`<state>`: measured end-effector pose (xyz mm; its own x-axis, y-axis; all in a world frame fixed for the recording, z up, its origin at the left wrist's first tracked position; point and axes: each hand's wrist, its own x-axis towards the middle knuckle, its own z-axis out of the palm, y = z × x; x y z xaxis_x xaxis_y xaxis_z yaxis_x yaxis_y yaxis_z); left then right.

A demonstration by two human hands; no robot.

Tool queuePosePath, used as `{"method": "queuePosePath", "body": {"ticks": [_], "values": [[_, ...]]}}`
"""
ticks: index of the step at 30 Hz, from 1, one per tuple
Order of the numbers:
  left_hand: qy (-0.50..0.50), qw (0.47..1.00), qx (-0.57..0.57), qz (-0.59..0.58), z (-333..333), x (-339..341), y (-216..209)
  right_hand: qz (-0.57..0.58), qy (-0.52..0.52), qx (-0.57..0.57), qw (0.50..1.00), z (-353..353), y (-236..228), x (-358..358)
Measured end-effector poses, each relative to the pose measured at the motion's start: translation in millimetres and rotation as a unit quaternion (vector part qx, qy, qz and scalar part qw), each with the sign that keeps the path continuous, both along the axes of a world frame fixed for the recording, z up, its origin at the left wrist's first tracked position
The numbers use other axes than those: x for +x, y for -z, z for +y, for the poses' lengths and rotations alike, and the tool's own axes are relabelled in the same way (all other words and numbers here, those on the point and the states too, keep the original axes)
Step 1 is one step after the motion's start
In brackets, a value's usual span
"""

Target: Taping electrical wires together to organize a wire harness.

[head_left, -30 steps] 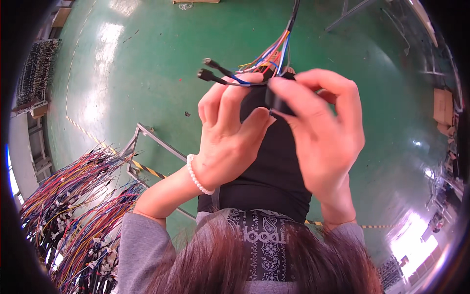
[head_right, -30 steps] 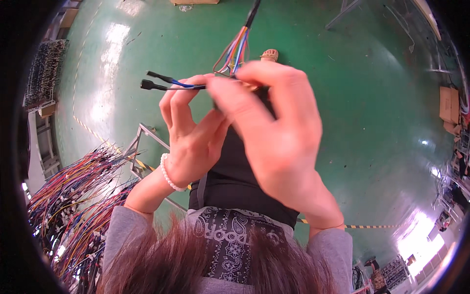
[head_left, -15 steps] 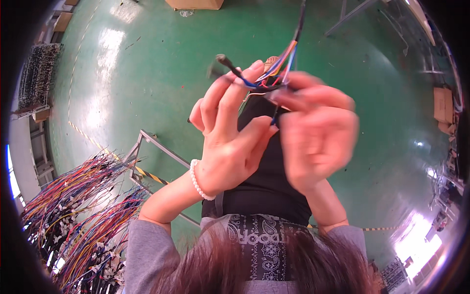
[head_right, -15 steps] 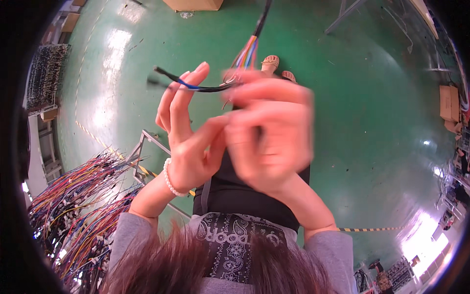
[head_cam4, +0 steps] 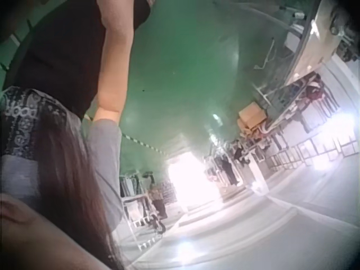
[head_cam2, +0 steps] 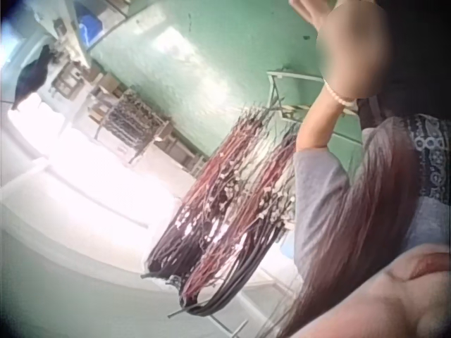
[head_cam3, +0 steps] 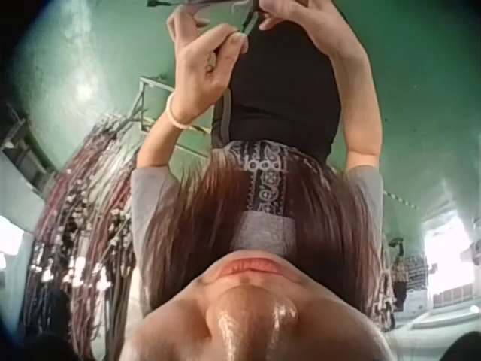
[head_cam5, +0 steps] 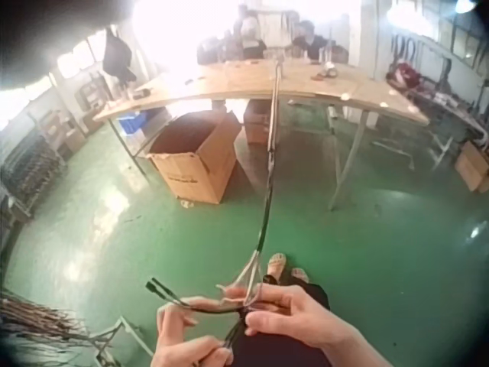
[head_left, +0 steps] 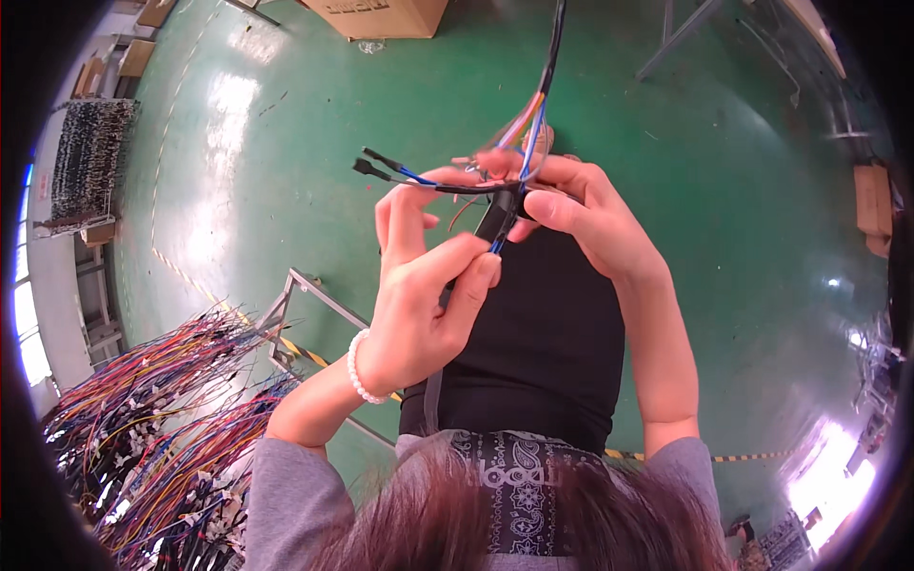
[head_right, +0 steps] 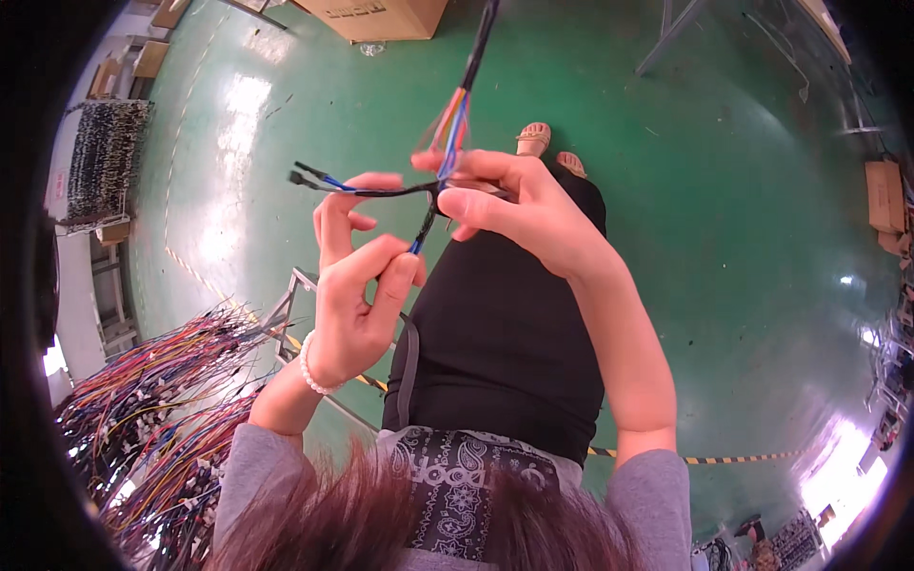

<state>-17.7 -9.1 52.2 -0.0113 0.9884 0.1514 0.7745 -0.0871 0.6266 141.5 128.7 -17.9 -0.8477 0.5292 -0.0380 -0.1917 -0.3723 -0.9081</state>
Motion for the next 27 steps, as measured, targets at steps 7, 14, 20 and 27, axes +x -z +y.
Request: {"method": "queuePosePath", "body": {"ticks": [7, 14, 20, 27], "values": [[0.008, 0.978, 0.122, 0.172, 5, 5, 25, -0.223, 0.126, 0.038, 0.966, -31, -58, 23], [-0.081, 0.965, 0.14, 0.205, -1, 12, 24, -0.219, 0.134, 0.344, 0.903, -52, -78, 22], [-0.034, 0.971, 0.139, 0.19, 1, 12, 16, -0.066, 0.077, 0.12, 0.988, -26, -58, 28], [-0.042, 0.978, 0.147, 0.145, 8, 31, 25, -0.159, 0.022, 0.122, 0.979, -6, -68, 22]]}}
